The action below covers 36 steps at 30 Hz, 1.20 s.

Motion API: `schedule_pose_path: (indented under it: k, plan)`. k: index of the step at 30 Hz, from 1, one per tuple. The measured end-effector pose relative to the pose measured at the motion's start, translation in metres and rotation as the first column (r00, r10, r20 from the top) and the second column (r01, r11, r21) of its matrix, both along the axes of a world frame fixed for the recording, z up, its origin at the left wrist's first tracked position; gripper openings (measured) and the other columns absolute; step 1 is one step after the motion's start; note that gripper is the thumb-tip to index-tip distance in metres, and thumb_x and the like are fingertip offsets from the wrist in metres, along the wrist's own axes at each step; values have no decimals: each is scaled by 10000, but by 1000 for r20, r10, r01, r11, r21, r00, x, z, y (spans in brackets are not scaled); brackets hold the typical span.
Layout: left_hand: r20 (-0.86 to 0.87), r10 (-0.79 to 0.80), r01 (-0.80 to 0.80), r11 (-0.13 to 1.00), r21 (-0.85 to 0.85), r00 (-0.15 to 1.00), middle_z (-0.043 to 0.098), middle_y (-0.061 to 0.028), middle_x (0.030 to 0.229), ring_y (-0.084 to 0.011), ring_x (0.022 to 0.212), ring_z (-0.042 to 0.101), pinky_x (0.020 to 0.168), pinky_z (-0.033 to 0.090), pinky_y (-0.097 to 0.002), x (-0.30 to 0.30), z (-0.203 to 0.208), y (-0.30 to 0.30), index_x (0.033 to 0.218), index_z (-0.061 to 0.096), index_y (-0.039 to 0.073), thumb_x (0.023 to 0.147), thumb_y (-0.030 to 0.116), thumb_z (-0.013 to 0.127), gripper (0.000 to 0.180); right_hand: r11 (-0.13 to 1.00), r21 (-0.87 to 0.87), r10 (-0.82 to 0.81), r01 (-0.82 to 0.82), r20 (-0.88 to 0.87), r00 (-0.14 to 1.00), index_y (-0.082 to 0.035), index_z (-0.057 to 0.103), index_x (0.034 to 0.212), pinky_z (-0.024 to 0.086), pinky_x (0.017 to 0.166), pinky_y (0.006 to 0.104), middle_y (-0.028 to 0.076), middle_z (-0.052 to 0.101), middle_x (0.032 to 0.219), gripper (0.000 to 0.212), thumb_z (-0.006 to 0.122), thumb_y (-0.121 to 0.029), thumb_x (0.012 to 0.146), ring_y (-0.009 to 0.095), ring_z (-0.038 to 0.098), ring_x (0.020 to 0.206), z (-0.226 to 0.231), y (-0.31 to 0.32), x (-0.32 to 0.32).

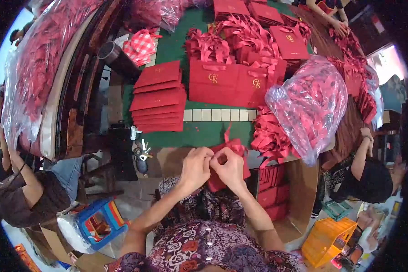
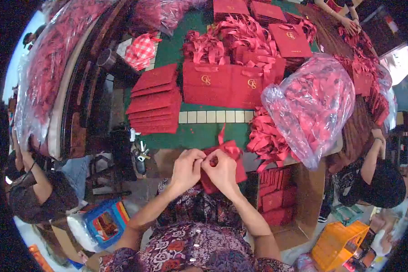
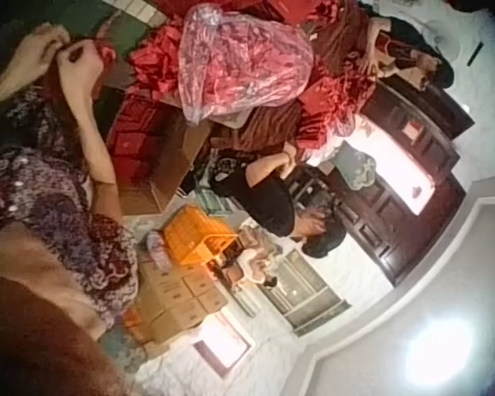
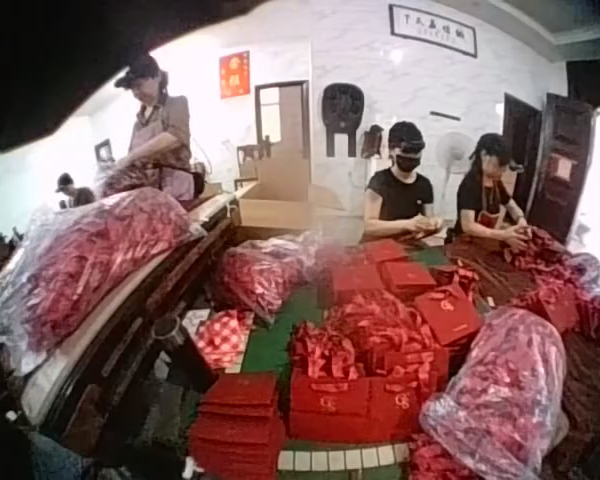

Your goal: The person attaches ribbon handles to paper gift bags by hand.

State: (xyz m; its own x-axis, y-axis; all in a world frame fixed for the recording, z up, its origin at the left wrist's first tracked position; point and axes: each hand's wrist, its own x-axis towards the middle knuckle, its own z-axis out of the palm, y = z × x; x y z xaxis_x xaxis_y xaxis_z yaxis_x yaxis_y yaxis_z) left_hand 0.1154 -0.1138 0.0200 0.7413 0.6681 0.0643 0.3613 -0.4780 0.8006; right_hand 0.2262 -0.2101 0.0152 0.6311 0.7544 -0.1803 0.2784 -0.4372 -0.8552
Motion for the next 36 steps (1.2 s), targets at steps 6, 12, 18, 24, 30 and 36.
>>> schedule_pose_path:
  k: [6,12,18,24,30,36]
  plan:
    - [35,10,-10,1000,-9,999,646,-142,881,-360,827,602,741,497,-442,4,-3,-3,922,614,19,842,13,601,81,994,105,-6,-4,103,995,-12,623,881,527,656,410,160,677,832,128,695,-86,806,313,689,757,-2,-4,-3]
    - [-16,-21,20,996,-82,1000,648,-131,864,-349,832,595,743,489,-445,5,-3,8,914,596,32,815,80,699,150,978,137,130,-154,171,977,-10,630,1025,538,697,381,192,667,905,153,649,-31,875,309,692,802,23,-3,15]
    - [141,-130,115,987,114,981,641,-88,853,-289,770,578,680,480,-379,7,-7,1,878,647,45,763,42,758,160,883,-77,468,-463,211,858,-30,689,898,508,687,406,166,659,858,159,639,-178,869,345,642,783,17,8,64]
    - [188,-200,149,955,258,962,640,-74,851,-271,764,580,696,495,-367,2,-11,-3,878,674,59,763,27,751,142,783,-142,587,-606,-155,794,-35,729,908,524,735,401,170,709,851,224,690,-242,832,305,697,827,18,20,88]
    - [161,-192,158,967,201,968,632,-99,853,-294,787,572,702,488,-382,8,-5,3,883,651,44,759,54,766,170,824,-144,541,-548,-90,836,-15,712,900,526,754,402,173,708,853,202,678,-202,832,312,697,837,-1,22,80]
    - [118,-177,168,982,82,977,594,-101,777,-308,757,552,690,455,-400,15,2,21,802,579,36,744,65,777,208,908,-64,418,-415,60,906,-17,679,917,511,733,390,164,680,842,175,629,-176,861,312,666,810,-14,34,76]
